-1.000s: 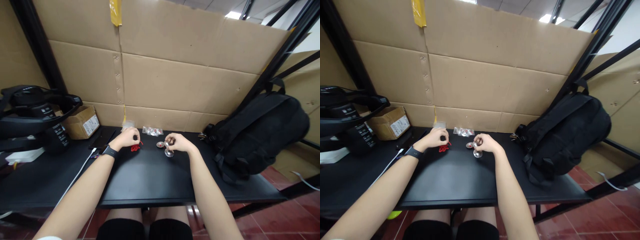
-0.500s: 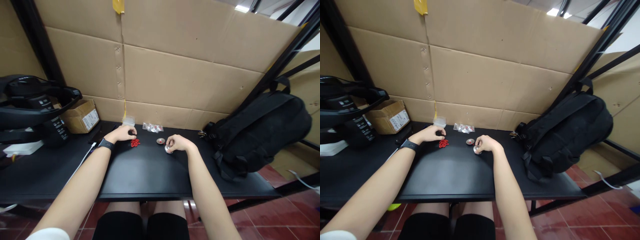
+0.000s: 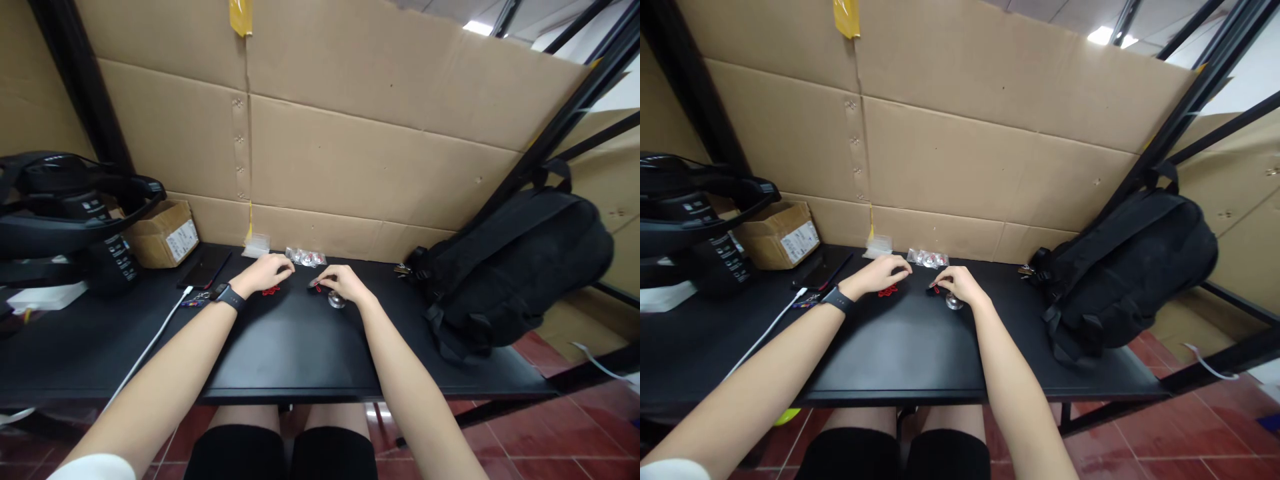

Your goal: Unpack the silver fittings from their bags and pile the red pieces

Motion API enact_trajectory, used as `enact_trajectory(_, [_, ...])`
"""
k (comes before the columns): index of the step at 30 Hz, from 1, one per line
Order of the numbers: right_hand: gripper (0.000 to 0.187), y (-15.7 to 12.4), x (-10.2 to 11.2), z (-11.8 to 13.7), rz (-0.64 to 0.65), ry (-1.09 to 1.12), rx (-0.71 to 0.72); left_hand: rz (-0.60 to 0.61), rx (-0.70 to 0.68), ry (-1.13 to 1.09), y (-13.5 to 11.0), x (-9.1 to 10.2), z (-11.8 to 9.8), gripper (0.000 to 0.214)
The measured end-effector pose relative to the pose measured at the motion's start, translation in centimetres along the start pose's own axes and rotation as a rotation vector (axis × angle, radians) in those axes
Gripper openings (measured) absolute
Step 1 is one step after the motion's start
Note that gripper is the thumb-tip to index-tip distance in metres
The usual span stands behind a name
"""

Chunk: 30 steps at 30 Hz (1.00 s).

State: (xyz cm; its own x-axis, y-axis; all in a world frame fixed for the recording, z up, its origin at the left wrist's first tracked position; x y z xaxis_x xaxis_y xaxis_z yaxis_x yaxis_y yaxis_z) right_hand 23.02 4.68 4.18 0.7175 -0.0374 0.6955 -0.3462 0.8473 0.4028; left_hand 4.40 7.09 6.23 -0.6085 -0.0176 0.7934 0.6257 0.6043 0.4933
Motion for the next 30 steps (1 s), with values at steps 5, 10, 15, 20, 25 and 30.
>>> enact_trajectory(5, [0.023, 0.3, 0.1, 2.6, -0.072, 0.158, 0.082, 0.069, -0.059, -0.271, 0.2, -1.8, -3.4, 0.022])
enact_trajectory(10, [0.025, 0.5, 0.1, 3.0, -0.099, 0.271, 0.079, 0.089, 0.029, -0.464, 0.3, -3.0, -3.0, 0.011])
enact_trajectory(15, [0.031, -0.1, -0.5, 2.6, 0.086, 0.340, -0.033, 0.124, 0.027, -0.477, 0.4, -3.1, -2.5, 0.013])
enact_trajectory(20, [0.040, -1.3, 0.0, 0.2, 0.234, 0.480, -0.209, 0.088, 0.105, -0.243, -0.1, -0.7, 1.4, 0.021])
enact_trajectory(25, [0.030, -1.5, 1.3, -4.2, 0.181, 0.245, -0.288, 0.215, 0.235, -0.220, -1.8, 0.7, 6.1, 0.026])
enact_trajectory(30, [0.033, -1.9, 0.7, -6.0, 0.236, 0.234, -0.319, 0.278, 0.278, -0.334, -2.8, 0.3, 7.7, 0.031])
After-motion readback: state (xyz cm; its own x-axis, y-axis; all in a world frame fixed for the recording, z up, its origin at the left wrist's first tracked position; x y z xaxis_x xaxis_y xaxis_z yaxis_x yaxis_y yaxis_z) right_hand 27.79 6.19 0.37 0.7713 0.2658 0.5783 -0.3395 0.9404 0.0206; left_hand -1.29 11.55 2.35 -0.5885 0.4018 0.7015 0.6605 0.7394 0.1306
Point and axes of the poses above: each hand's wrist, its own y-axis towards the middle knuckle, its own x-axis out of the back of the hand, z = x × y, the point moved 8 cm from there along y, towards the middle knuckle, and after that the axes turned 5 degrees about -z, right-handed, at the moved point
